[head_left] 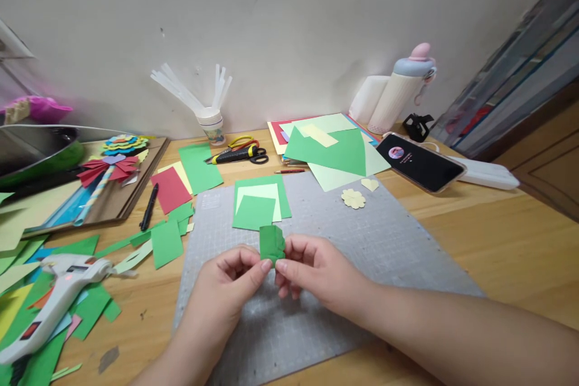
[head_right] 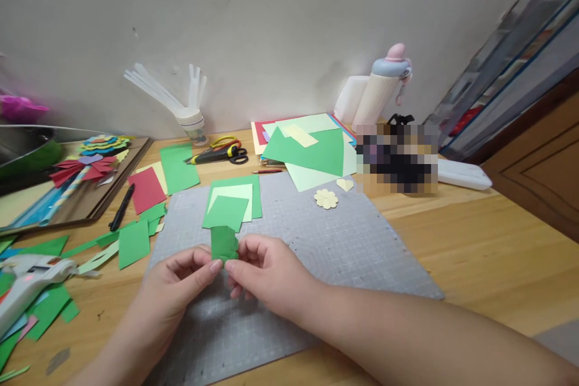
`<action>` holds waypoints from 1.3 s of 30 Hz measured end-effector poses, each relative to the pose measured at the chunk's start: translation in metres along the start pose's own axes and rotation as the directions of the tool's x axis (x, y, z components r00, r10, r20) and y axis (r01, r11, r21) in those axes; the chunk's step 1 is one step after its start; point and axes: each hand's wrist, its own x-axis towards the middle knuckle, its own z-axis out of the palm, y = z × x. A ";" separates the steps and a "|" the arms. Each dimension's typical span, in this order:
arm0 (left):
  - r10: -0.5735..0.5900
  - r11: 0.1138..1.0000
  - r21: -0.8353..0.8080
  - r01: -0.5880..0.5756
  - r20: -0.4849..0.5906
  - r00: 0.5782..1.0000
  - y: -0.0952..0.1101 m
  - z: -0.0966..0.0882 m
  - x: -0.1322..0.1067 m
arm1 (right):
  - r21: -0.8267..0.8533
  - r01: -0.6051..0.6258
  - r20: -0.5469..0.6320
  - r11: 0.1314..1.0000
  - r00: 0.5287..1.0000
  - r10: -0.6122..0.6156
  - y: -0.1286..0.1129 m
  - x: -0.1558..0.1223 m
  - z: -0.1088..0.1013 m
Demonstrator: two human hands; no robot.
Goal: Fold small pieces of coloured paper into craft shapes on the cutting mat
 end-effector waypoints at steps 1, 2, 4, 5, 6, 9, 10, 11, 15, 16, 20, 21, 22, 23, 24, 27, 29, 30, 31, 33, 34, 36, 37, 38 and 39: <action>0.003 1.000 0.001 -0.003 -0.003 1.000 0.000 0.000 0.000 | -0.002 0.001 -0.005 1.000 1.000 -0.001 0.000 0.000 0.000; 0.007 1.000 0.004 -0.007 -0.002 1.000 0.000 0.001 0.001 | -0.005 0.001 -0.010 1.000 1.000 -0.001 0.000 0.000 0.000; 0.016 1.000 0.023 -0.016 0.004 1.000 -0.002 0.002 0.001 | -0.016 -0.004 -0.014 1.000 1.000 0.003 -0.001 0.000 0.000; 0.022 0.999 0.038 -0.022 0.005 1.000 -0.002 0.002 0.001 | -0.021 -0.009 -0.013 1.000 1.000 0.008 -0.001 0.000 0.000; 0.032 0.998 0.054 -0.032 0.004 0.999 -0.003 0.002 0.001 | -0.025 -0.014 -0.010 1.000 1.000 0.013 -0.001 0.000 0.000; 0.066 0.995 0.080 -0.065 -0.003 0.998 -0.005 0.003 0.001 | -0.035 -0.018 0.000 0.999 1.000 0.018 -0.001 0.000 0.001; 0.071 0.994 0.087 -0.071 0.000 0.997 -0.005 0.003 0.001 | -0.039 -0.015 0.004 0.999 1.000 0.015 -0.001 0.000 0.001; 0.071 0.993 0.098 -0.071 0.006 0.997 -0.004 0.004 0.001 | -0.044 -0.010 0.009 0.999 1.000 0.010 -0.001 0.000 0.001; 0.056 0.988 0.142 -0.058 0.019 0.998 -0.003 0.003 0.001 | -0.063 0.007 0.017 0.998 1.000 -0.006 -0.001 0.000 0.001; 0.058 0.989 0.133 -0.060 0.026 0.998 -0.003 0.002 0.001 | -0.064 0.007 0.014 0.998 1.000 -0.006 -0.002 0.000 0.001; -0.006 0.995 0.100 -0.001 0.077 0.997 -0.001 0.002 0.000 | -0.058 0.000 0.002 0.998 1.000 0.000 -0.003 0.000 0.001; -0.034 0.995 0.098 0.025 0.086 0.996 0.001 0.003 0.000 | -0.059 -0.002 0.004 0.998 1.000 0.002 -0.003 0.000 0.001; -0.056 0.995 0.093 0.048 0.093 0.994 0.003 0.003 0.000 | -0.059 -0.003 0.005 0.998 1.000 0.003 -0.003 0.000 0.001; -0.071 0.994 0.084 0.063 0.099 0.993 0.005 0.004 0.000 | -0.061 -0.003 0.005 0.998 1.000 0.003 -0.004 0.000 0.001; -0.081 0.995 0.072 0.073 0.106 0.991 0.007 0.004 0.000 | -0.062 -0.003 0.006 0.998 1.000 0.003 -0.004 0.000 0.000; -0.089 0.995 0.044 0.084 0.121 0.989 0.009 0.004 0.000 | -0.058 0.000 0.009 0.998 1.000 0.000 -0.004 -0.001 0.000; -0.088 0.996 0.039 0.084 0.130 0.988 0.009 0.004 0.000 | -0.055 0.001 0.012 0.998 1.000 0.000 -0.003 -0.001 0.000; -0.088 0.996 0.040 0.083 0.134 0.987 0.008 0.003 0.000 | -0.052 0.001 0.014 0.999 1.000 0.000 -0.003 -0.001 -0.001; -0.089 0.996 0.041 0.084 0.138 0.986 0.008 0.003 0.000 | -0.050 0.004 0.017 0.999 1.000 -0.003 -0.002 -0.001 -0.001; -0.096 0.995 0.043 0.091 0.145 0.985 0.008 0.002 0.000 | -0.043 0.008 0.025 0.999 1.000 -0.007 -0.002 -0.001 -0.001; -0.100 0.995 0.039 0.095 0.146 0.984 0.008 0.002 0.000 | -0.041 0.012 0.029 0.999 1.000 -0.011 -0.001 0.000 -0.001; -0.105 0.994 0.028 0.102 0.149 0.983 0.009 0.003 0.000 | -0.036 0.021 0.035 0.999 0.999 -0.020 -0.001 0.000 -0.001; -0.105 0.994 0.026 0.103 0.148 0.983 0.009 0.003 0.000 | -0.032 0.026 0.034 0.999 0.999 -0.025 -0.001 0.000 -0.001; -0.105 0.994 0.027 0.102 0.146 0.984 0.010 0.003 0.000 | -0.027 0.030 0.034 0.999 0.999 -0.029 -0.001 0.000 -0.002; -0.105 0.994 0.031 0.102 0.141 0.984 0.010 0.003 0.000 | -0.021 0.033 0.032 0.999 0.999 -0.032 -0.001 0.000 -0.002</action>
